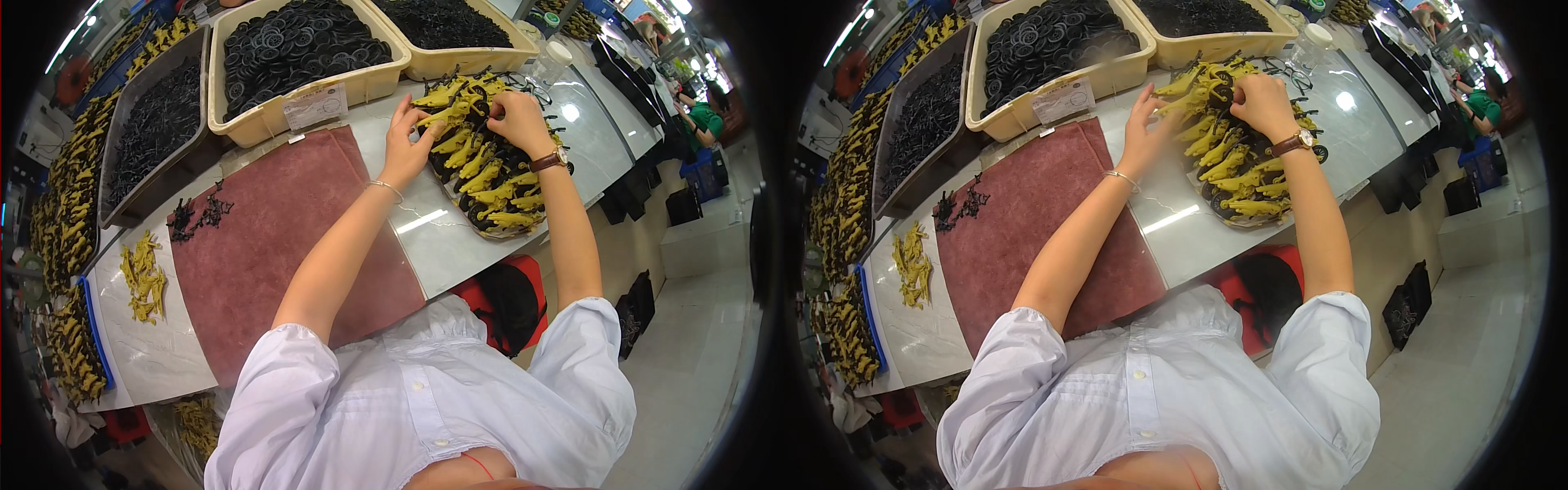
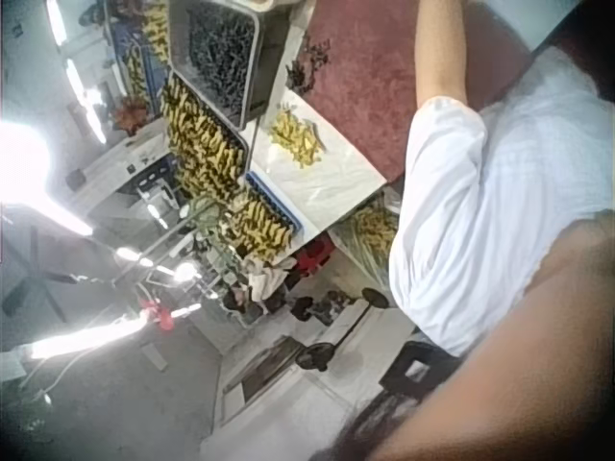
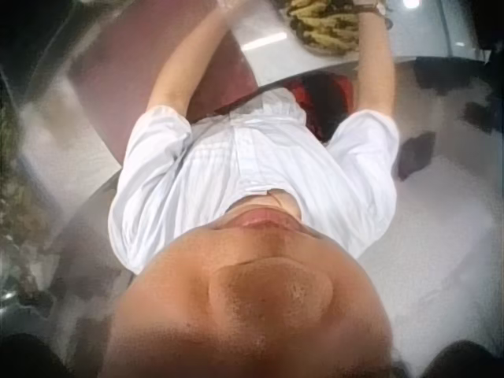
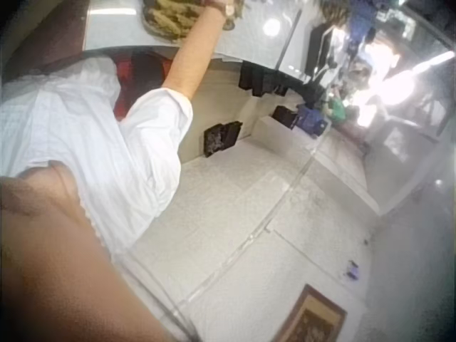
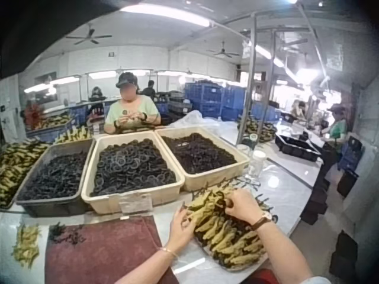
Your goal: The person assembles small plastic toy motorcycles by hand from motorcycle parts on a workbench.
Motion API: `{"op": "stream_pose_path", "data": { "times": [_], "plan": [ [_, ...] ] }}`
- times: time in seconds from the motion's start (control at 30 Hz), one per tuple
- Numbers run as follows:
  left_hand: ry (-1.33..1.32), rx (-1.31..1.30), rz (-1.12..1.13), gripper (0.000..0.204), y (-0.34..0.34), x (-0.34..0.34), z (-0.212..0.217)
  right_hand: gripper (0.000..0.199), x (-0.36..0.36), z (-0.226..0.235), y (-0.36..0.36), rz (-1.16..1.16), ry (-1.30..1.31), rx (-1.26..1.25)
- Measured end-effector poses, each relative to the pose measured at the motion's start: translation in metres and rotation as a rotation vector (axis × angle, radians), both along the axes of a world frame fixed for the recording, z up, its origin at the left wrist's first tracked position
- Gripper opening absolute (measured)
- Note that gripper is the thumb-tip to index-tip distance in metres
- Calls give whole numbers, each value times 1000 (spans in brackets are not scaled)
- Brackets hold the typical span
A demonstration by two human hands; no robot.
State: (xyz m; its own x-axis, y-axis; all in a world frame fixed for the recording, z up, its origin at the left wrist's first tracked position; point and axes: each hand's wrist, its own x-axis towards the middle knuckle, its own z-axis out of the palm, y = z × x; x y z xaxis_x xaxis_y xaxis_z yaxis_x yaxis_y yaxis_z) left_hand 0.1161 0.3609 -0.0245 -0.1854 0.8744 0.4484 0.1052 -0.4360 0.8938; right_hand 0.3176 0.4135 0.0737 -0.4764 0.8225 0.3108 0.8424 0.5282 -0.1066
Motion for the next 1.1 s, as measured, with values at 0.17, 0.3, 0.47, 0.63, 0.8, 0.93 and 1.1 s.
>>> {"op": "stream_pose_path", "data": {
  "times": [0.17, 0.3, 0.47, 0.63, 0.8, 0.93, 1.1],
  "plan": [
    [151, 24, 55, 29, 1, 0, 3, 14, 3, 0, 0, 59, 39, 10],
    [369, 44, 104, 29, -4, -1, 12, 21, 4, 0, 1, 59, 138, -45],
    [531, 42, 143, 30, -6, -1, 26, 24, 2, 1, 0, 80, 164, -87],
    [561, 267, 88, 35, 7, -3, 25, 22, 2, -7, 5, 204, 203, 41],
    [131, 73, -2, 33, 1, -1, 34, 30, -5, -1, 4, 136, 247, -62],
    [257, 158, 38, 29, 9, -10, 26, 47, -19, 2, -3, 12, 239, -61],
    [458, 186, 40, 27, 18, -16, 30, 55, -26, -3, 9, -116, 178, -99]
  ]
}}
